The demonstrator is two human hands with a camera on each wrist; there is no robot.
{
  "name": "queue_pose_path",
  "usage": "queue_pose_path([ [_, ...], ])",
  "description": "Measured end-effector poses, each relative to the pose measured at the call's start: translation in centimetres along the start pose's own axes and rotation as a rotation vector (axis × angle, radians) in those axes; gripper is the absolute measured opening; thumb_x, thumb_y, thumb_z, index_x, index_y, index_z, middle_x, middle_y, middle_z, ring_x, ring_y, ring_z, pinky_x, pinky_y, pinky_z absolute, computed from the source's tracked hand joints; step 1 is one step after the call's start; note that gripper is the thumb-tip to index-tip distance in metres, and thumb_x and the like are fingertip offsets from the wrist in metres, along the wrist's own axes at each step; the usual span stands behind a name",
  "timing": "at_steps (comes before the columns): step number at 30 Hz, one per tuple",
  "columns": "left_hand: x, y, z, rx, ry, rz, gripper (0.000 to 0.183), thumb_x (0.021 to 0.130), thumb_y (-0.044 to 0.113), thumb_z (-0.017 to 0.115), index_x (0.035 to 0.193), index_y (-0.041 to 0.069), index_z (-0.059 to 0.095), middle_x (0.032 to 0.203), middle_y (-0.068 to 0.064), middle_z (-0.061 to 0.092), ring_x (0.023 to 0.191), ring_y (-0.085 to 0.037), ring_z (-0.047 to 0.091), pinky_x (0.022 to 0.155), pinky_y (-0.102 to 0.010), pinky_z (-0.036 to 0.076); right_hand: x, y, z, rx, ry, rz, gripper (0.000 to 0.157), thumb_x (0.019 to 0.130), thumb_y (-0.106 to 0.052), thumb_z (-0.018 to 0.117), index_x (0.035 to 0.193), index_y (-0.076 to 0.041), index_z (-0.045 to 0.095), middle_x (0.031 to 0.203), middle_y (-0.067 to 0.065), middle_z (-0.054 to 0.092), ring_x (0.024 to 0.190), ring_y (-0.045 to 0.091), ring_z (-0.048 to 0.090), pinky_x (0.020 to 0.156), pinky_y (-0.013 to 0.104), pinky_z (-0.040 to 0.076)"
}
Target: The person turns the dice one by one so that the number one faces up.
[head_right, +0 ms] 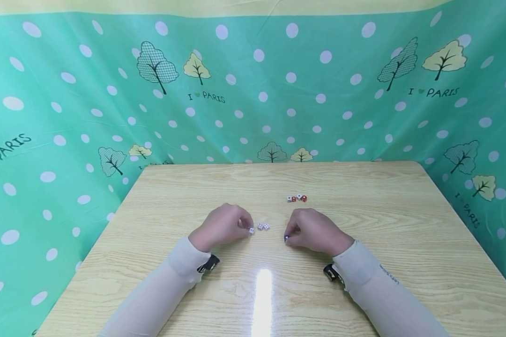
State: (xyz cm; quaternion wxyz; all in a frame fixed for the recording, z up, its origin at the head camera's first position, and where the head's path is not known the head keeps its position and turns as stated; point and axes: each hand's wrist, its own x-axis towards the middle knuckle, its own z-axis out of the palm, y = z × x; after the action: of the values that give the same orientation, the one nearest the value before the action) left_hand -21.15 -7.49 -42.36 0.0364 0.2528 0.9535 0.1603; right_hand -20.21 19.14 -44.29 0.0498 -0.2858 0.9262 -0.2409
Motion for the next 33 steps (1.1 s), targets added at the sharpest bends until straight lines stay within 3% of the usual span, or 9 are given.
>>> queue_pose_path([
  [11, 0.27, -0.6, 0.3, 0.014, -0.06, -0.043, 0.007, 0.076, 0.03, 0.079, 0.076, 0.031, 0.073, 0.068, 0.019, 0.058, 0.068, -0.007, 0.053, 0.057, -0.026, 0.042, -0.01, -0.1, -0.06, 0.005, 0.001, -0.004, 0.012, 0.072, -0.029, 0.083, 0.076, -0.033, 0.072, 0.082, -0.014, 0.059, 0.072, 0.006, 0.056, 0.066, 0.022, 0.046],
  [33, 0.37, -0.63, 0.26, 0.022, -0.051, -0.031, 0.012, 0.076, 0.03, 0.076, 0.07, 0.031, 0.066, 0.069, 0.017, 0.058, 0.066, -0.006, 0.054, 0.056, -0.026, 0.043, -0.01, 0.09, 0.06, 0.016, 0.002, 0.006, 0.013, 0.072, -0.03, 0.083, 0.076, -0.034, 0.072, 0.082, -0.014, 0.059, 0.071, 0.003, 0.054, 0.066, 0.022, 0.046],
])
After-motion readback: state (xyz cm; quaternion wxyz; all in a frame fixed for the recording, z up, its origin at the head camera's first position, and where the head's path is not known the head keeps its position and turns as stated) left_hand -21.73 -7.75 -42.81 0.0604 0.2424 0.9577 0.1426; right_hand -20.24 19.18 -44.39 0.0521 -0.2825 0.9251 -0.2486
